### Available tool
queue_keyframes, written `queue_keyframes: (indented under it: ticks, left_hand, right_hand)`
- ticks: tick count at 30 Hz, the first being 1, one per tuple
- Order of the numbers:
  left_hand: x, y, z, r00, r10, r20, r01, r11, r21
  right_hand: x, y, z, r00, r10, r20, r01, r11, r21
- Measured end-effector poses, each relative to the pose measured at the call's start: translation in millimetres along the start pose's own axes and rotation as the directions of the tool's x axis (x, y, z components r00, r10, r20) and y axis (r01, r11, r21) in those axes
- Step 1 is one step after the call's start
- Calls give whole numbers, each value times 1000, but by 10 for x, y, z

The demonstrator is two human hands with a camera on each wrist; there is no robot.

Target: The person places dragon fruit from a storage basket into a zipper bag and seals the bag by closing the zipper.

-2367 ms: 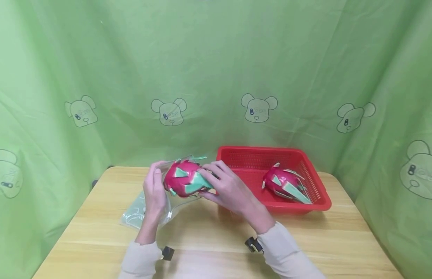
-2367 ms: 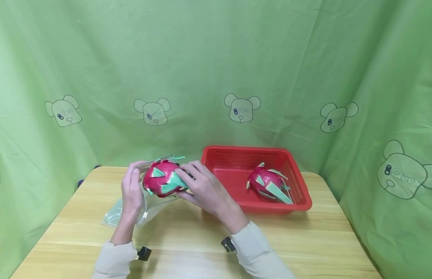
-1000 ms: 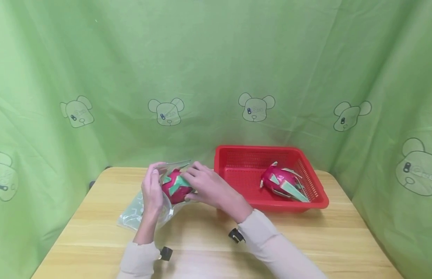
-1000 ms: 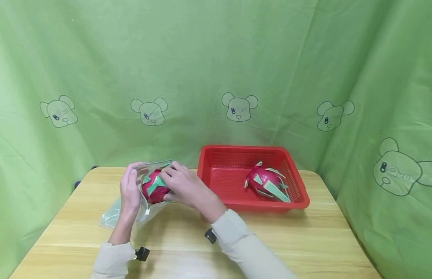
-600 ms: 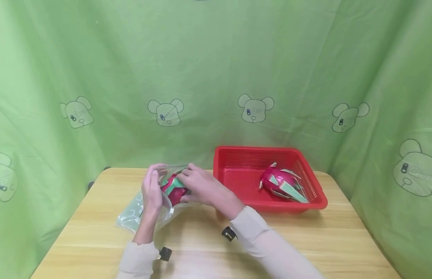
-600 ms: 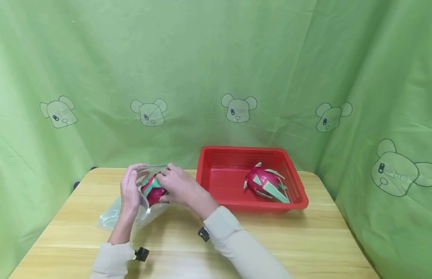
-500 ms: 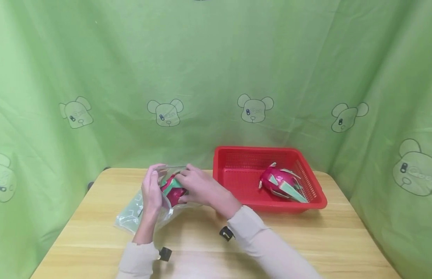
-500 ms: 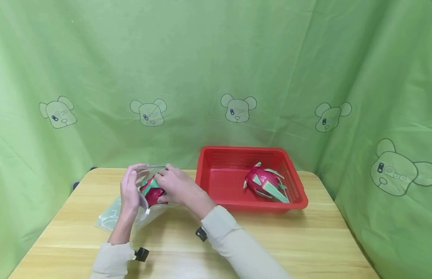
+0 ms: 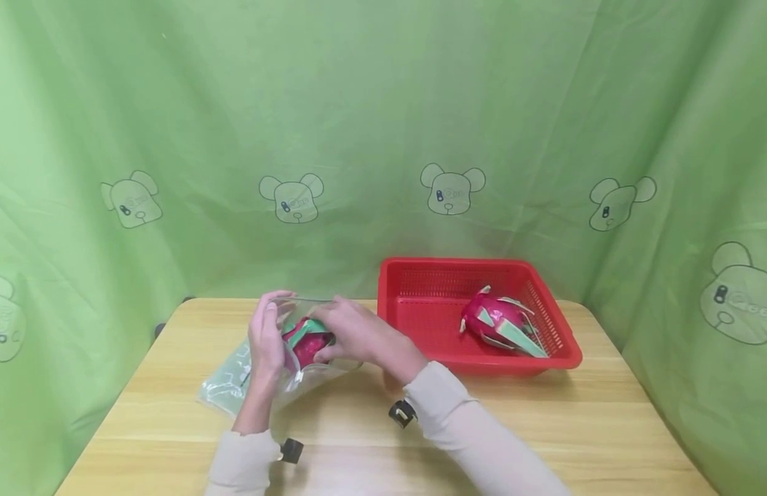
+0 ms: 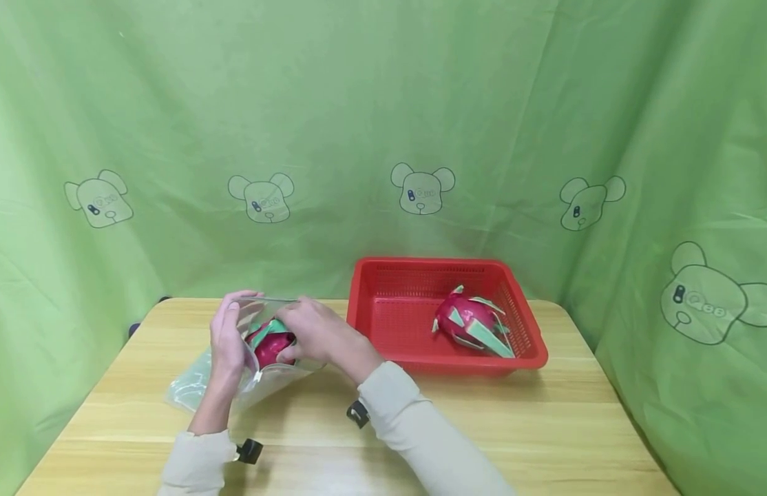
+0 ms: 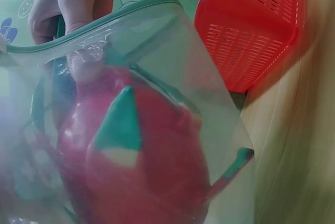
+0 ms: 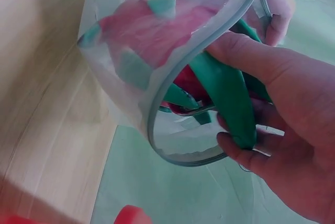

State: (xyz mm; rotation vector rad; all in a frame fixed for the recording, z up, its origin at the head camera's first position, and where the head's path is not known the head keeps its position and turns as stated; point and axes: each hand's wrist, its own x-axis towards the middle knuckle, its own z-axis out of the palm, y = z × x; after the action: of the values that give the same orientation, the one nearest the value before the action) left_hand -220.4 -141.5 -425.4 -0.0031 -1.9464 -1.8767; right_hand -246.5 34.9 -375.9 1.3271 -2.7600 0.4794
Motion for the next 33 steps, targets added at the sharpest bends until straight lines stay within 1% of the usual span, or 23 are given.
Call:
queue_keyframes:
  ticks: [6,13,18,26,33]
  left_hand:
    - [7,-9,-7,1000,-13,23,13,1000,-9]
    - [24,-12,-16,999,-5,47,4,1000,22]
    - [23,-5,-39,998,-14,69,12,1000,25]
    - [33,-9,-64,996,-14,93,10,999,33]
    - [28,-10,-52,995,-6,102,4,1000,19]
  right_hand:
    - [-3,-8,-19,999,20,27,-21,999,33]
    - [-24,-19,-51,999,21,40,-21,1000,6]
    - [-12,-19,-42,998,22,64,-22,1000,10]
    - [37,-29,22,992,-12,123,4,998,68]
    - [72,-37,75,991,-23,131,18,999,39]
